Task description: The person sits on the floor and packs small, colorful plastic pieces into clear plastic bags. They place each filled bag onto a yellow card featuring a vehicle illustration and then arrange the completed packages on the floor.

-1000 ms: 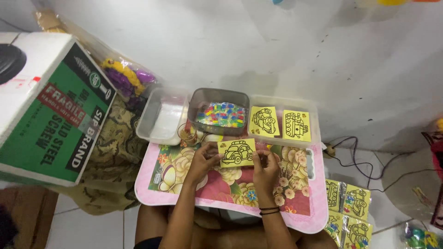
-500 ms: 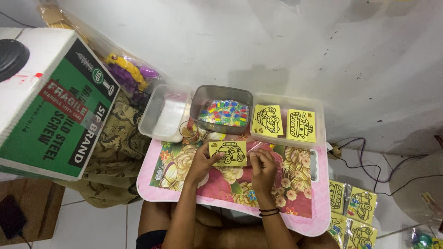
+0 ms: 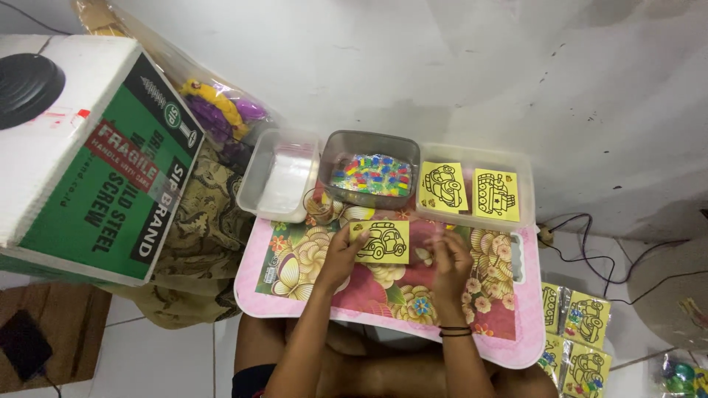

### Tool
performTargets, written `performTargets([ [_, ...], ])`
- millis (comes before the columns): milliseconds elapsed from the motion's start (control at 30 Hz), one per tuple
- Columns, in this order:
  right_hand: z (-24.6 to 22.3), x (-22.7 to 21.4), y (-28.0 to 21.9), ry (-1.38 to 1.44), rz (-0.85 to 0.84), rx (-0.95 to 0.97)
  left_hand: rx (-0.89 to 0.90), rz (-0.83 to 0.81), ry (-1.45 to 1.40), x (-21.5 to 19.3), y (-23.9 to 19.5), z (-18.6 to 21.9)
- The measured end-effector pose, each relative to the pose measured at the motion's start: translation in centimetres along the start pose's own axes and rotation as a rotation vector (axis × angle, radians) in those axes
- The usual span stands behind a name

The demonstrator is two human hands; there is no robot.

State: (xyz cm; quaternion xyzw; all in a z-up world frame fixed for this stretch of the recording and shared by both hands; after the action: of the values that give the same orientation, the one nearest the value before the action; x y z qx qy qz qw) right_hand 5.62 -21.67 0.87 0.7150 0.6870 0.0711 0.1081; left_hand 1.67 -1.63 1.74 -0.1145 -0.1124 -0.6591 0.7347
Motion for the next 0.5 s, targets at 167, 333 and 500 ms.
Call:
performTargets([
  [167, -1.8, -2.0, 2.7, -0.048, 0.109, -0.060, 0.009, 0.012, -0.069, -1.1, 0.8, -2.7],
  [333, -7.6, -1.8, 7.5, -0.281, 0.055, -0.331, 0.052, 0.014, -0.125, -1.6, 1.1, -2.9],
  [500, -13.3, 3.0, 12.9, -0.777, -0.660, -0.495, 0.058, 0.037, -0.196, -2.3, 1.4, -3.9],
])
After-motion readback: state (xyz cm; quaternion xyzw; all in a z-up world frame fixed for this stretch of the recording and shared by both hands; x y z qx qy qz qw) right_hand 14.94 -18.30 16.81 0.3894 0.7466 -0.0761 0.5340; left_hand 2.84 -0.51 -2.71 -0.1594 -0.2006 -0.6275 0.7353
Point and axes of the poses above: each hand's wrist, its own y-axis towards the middle knuckle, its own x-axis out of the palm, z = x × y, the point moved 2 cm from there along y, towards the middle knuckle, and after that the axes turned 7 degrees about -z, right-handed, at the moved point
